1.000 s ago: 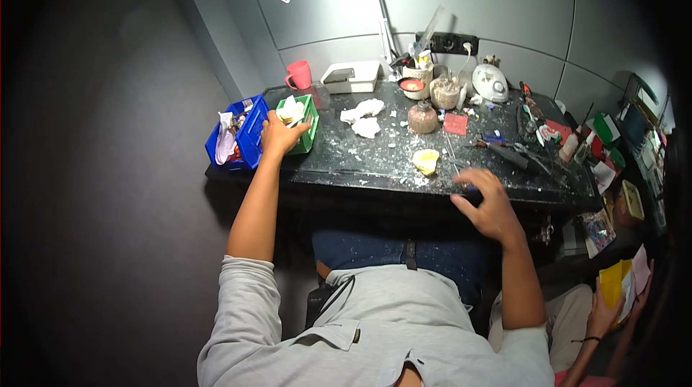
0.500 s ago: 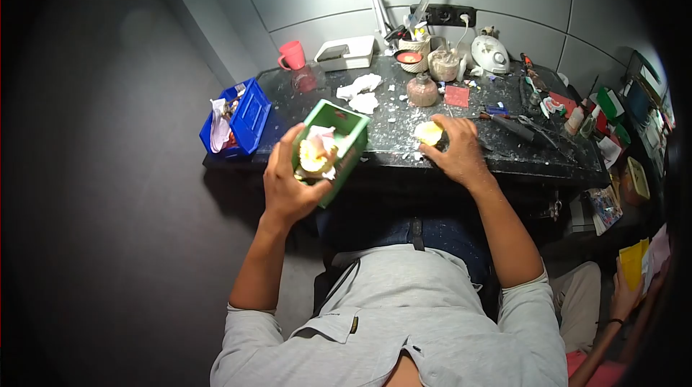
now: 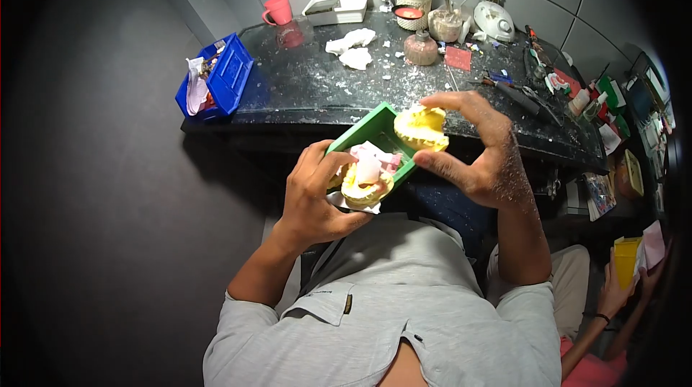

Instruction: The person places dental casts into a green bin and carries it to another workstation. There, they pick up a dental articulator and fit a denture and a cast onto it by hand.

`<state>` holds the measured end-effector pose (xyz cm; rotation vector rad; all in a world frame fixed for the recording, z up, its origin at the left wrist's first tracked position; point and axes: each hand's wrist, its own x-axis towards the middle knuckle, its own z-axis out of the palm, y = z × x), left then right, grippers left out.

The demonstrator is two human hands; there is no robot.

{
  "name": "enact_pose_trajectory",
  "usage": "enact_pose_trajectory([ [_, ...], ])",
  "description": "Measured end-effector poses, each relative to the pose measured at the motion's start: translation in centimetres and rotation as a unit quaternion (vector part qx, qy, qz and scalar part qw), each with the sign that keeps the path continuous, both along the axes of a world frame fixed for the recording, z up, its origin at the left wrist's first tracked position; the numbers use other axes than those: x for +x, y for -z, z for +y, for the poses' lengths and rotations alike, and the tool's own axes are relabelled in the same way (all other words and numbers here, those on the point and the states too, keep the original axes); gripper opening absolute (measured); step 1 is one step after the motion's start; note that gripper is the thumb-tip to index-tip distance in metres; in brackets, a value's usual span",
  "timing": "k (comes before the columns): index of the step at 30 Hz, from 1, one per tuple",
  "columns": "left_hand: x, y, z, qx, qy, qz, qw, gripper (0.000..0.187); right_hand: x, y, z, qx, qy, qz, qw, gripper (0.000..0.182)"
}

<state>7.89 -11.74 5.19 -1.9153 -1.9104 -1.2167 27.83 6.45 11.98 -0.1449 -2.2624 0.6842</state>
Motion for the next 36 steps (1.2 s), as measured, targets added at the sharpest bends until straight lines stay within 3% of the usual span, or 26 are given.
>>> enact_pose_trajectory([
  [5,1.2,0.4,-0.4,0.010,0.034,-0.014,0.999,0.065,-1.0,1.4,-2.3,-0.047,-0.013,-0.132,0.990,0.052],
  [8,1.7,0.2,-0.8,0.009,0.030,-0.035,0.999,0.072,-1.4,3.5,-1.5,0.027,-0.036,-0.116,0.992,0.049],
  [12,1.9,1.2,-1.3,-0.019,0.040,-0.144,0.989,0.085,-0.4,2.2,-2.1,0.042,-0.086,-0.097,0.991,0.049],
  [16,2.5,1.6,-1.0,0.005,0.044,-0.154,0.987,0.093,0.7,2.0,-3.3,0.042,-0.109,-0.132,0.984,0.055],
  [23,2.7,1.2,-1.1,-0.009,0.064,-0.163,0.985,0.099,1.0,3.5,-4.2,-0.007,-0.092,-0.081,0.993,0.038],
  [25,2.6,1.2,-1.0,-0.020,0.071,-0.212,0.974,0.099,1.2,3.3,-4.3,-0.008,-0.090,-0.069,0.994,0.035],
  [30,2.9,1.1,-0.8,-0.014,0.081,-0.234,0.969,0.099,1.1,3.8,-4.5,-0.094,-0.077,-0.016,0.992,0.027],
  [36,2.5,1.1,-0.5,-0.006,0.111,-0.269,0.957,0.102,1.3,3.8,-4.6,-0.033,-0.076,0.068,0.994,0.024],
])
